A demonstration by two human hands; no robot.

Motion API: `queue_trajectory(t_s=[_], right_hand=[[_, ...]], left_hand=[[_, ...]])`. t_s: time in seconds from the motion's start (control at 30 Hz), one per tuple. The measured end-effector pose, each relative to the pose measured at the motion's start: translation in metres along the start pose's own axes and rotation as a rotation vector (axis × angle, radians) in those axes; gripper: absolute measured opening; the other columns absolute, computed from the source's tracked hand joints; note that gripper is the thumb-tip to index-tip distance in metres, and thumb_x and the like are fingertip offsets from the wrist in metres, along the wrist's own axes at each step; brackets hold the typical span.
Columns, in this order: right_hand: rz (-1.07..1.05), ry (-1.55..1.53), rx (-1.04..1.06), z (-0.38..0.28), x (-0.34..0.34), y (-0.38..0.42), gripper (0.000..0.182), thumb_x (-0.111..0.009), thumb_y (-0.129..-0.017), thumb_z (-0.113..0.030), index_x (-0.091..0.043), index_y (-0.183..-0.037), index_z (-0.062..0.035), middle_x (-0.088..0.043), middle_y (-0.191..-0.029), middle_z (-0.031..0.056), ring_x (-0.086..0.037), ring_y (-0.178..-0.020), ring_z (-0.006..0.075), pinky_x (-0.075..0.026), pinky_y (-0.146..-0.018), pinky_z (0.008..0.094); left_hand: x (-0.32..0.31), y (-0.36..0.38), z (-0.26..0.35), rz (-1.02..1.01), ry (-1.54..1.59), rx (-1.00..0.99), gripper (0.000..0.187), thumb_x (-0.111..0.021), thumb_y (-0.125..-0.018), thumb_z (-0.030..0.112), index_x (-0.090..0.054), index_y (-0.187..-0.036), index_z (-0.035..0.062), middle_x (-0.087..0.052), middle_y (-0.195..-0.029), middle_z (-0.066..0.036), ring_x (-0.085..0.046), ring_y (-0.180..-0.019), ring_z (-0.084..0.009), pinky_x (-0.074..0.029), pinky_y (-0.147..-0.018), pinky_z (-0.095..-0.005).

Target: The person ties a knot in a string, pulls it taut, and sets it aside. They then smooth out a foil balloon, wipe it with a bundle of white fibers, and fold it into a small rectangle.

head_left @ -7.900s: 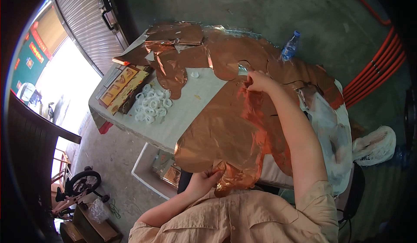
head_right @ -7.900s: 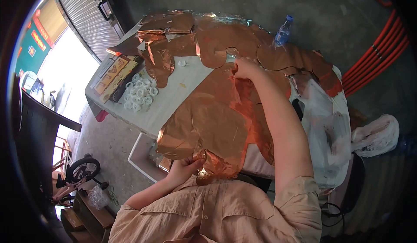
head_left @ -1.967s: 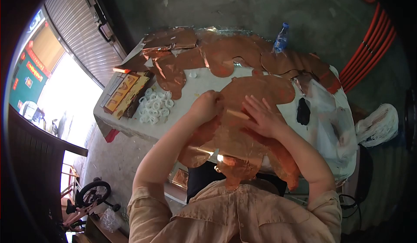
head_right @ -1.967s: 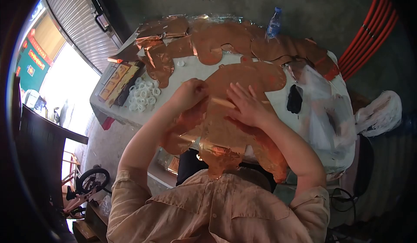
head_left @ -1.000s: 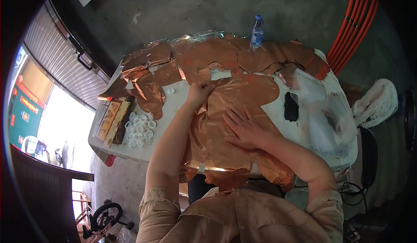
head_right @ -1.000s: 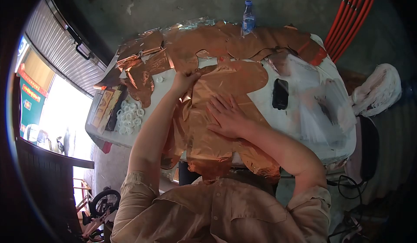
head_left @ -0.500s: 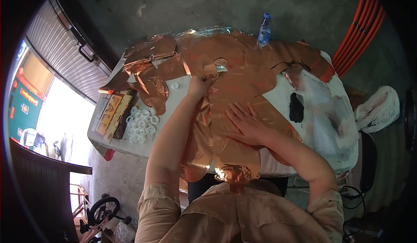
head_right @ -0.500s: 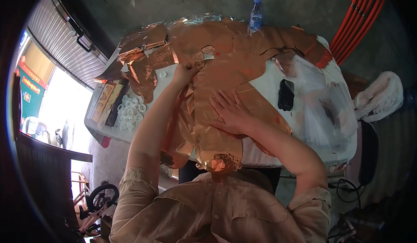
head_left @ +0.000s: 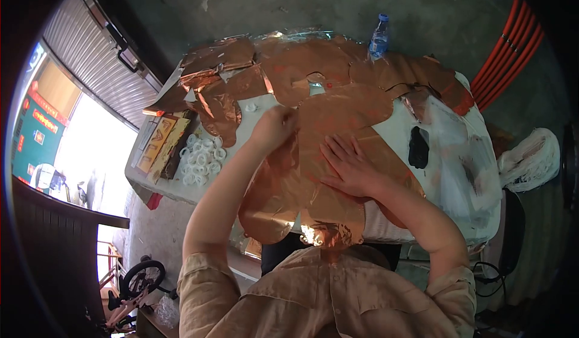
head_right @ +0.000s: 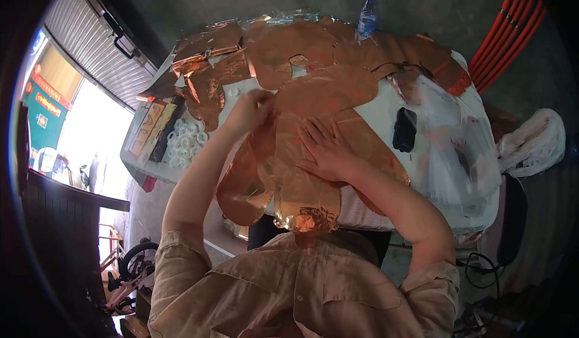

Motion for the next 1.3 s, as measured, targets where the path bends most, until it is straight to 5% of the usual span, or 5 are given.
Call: queue_trajectory(t_s=[0.23, 0.7, 0.87, 1.0, 1.3], right_hand=[[-0.018, -0.008, -0.009, 0.0, 0.0, 0.002, 0.077, -0.042, -0.09, -0.053, -0.017, -0.145, -0.006, -0.015, -0.151, 0.0161, -0.011, -0.141, 0.0283, -0.003, -0.113, 0.0496], [0.101, 0.001, -0.005, -0.002, 0.034, 0.02, 0.078, -0.053, -0.086, -0.048, -0.022, -0.144, -0.0053, -0.016, -0.151, 0.0156, -0.014, -0.141, 0.0267, -0.002, -0.112, 0.0511], [-0.189, -0.189, 0.26, -0.049, 0.056, 0.082, 0.078, -0.067, -0.078, -0.036, -0.031, -0.141, -0.0056, -0.022, -0.149, 0.0145, -0.021, -0.139, 0.0263, -0.008, -0.112, 0.0528], [-0.155, -0.049, 0.257, -0.073, 0.041, 0.113, 0.09, -0.075, -0.068, -0.037, -0.031, -0.14, -0.0057, -0.026, -0.147, 0.0143, -0.025, -0.137, 0.0281, -0.013, -0.111, 0.0531], [0.233, 0.143, 0.191, -0.082, 0.022, 0.112, 0.046, -0.059, -0.082, -0.017, -0.052, -0.125, -0.0026, -0.045, -0.134, 0.0161, -0.041, -0.126, 0.0323, -0.028, -0.106, 0.0528]], left_hand=[[0.006, 0.074, 0.013, -0.14, -0.324, -0.317, 0.041, -0.057, -0.085, 0.023, -0.054, -0.121, 0.0035, -0.051, -0.128, -0.014, -0.046, -0.121, -0.03, -0.038, -0.099, -0.0402], [0.001, 0.076, 0.004, -0.15, -0.358, -0.308, 0.045, -0.055, -0.086, 0.027, -0.051, -0.125, 0.0049, -0.049, -0.132, -0.012, -0.043, -0.123, -0.0282, -0.033, -0.102, -0.0402], [0.001, 0.078, 0.003, -0.127, -0.344, -0.294, 0.045, -0.055, -0.086, 0.027, -0.051, -0.125, 0.0049, -0.048, -0.132, -0.011, -0.043, -0.124, -0.0282, -0.033, -0.102, -0.0401], [0.0, 0.077, 0.003, -0.127, -0.36, -0.293, 0.044, -0.054, -0.087, 0.028, -0.051, -0.124, 0.0049, -0.048, -0.133, -0.011, -0.043, -0.124, -0.0281, -0.033, -0.102, -0.0403], [0.0, 0.077, 0.002, -0.14, -0.359, -0.295, 0.045, -0.053, -0.087, 0.029, -0.051, -0.125, 0.0052, -0.048, -0.133, -0.011, -0.041, -0.125, -0.0279, -0.032, -0.102, -0.0407]])
Point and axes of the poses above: each hand's wrist, its own y-axis away from the middle knuckle, its own x-axis out of the back of the hand, z = x × y, the point moved 5 cm from there along -y, towards the middle knuckle
